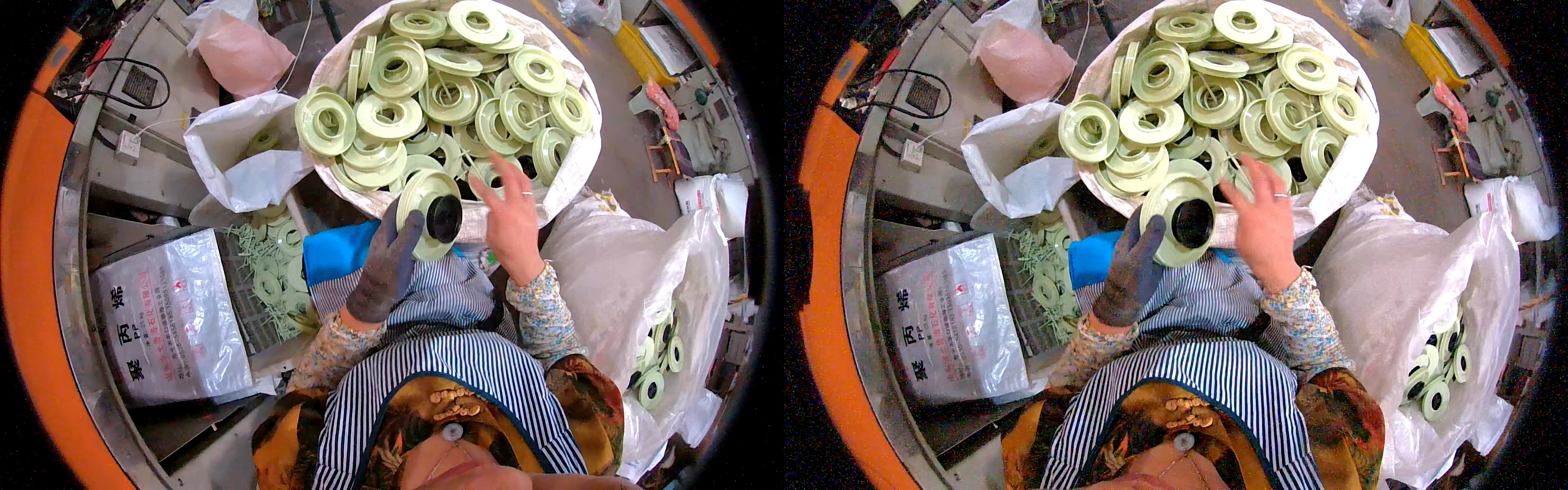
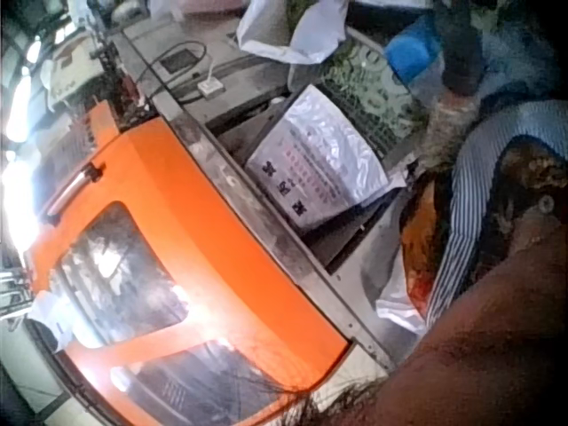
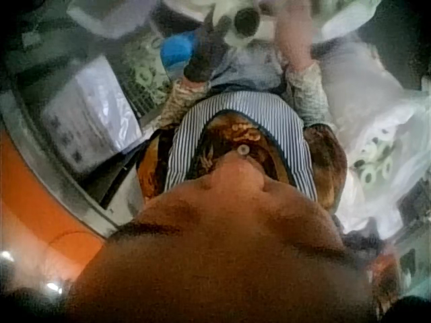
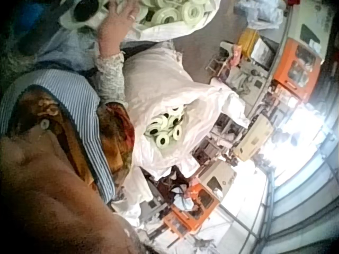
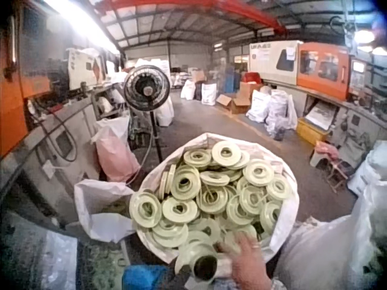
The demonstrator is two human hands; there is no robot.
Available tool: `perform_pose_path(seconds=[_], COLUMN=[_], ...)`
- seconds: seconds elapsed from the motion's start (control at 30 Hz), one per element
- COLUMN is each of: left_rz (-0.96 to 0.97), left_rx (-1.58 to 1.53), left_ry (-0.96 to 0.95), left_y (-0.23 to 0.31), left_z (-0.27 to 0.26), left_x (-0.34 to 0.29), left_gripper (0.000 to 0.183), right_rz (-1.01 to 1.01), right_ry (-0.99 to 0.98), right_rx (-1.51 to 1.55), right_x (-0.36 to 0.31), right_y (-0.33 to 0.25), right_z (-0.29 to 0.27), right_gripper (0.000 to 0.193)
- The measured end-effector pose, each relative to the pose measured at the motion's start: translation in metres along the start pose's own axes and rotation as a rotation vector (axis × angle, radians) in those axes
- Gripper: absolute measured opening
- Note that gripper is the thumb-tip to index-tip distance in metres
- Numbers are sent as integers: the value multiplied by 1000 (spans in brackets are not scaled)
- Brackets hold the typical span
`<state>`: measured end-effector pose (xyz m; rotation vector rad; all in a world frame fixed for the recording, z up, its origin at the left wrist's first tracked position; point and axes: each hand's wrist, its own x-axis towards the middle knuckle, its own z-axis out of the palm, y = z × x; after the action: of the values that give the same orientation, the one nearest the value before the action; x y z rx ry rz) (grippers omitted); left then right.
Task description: The person repeatedly picks light green plastic rings from a large sack, inserts a black circular insert into each ring, and places the assembled units into a second sack. The process continues throughout the clip with consistent hand motions.
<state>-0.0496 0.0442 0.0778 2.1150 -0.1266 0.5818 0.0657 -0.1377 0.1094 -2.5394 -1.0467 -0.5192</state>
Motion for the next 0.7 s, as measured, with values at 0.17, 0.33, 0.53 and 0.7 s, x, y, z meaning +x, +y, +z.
perform_pose_path(seconds=[0.17, 0.33, 0.53, 0.7], left_rz=[-287, -8, -572, -451], left_rx=[-351, 155, -831, -278], left_ry=[81, -14, 17, -31], left_y=[-12, -2, -52, -79], left_z=[14, 19, 58, 65], left_x=[-7, 1, 29, 66], left_gripper=[39, 50, 42, 39], right_rz=[-112, 714, 607, 297], right_ry=[-76, -225, 303, 69], right_rx=[267, 1296, 2398, 2581], right_x=[-12, -50, -91, -68], right_y=[-8, 35, 87, 101], right_z=[1, 40, -3, 12], right_gripper=[53, 56, 73, 46])
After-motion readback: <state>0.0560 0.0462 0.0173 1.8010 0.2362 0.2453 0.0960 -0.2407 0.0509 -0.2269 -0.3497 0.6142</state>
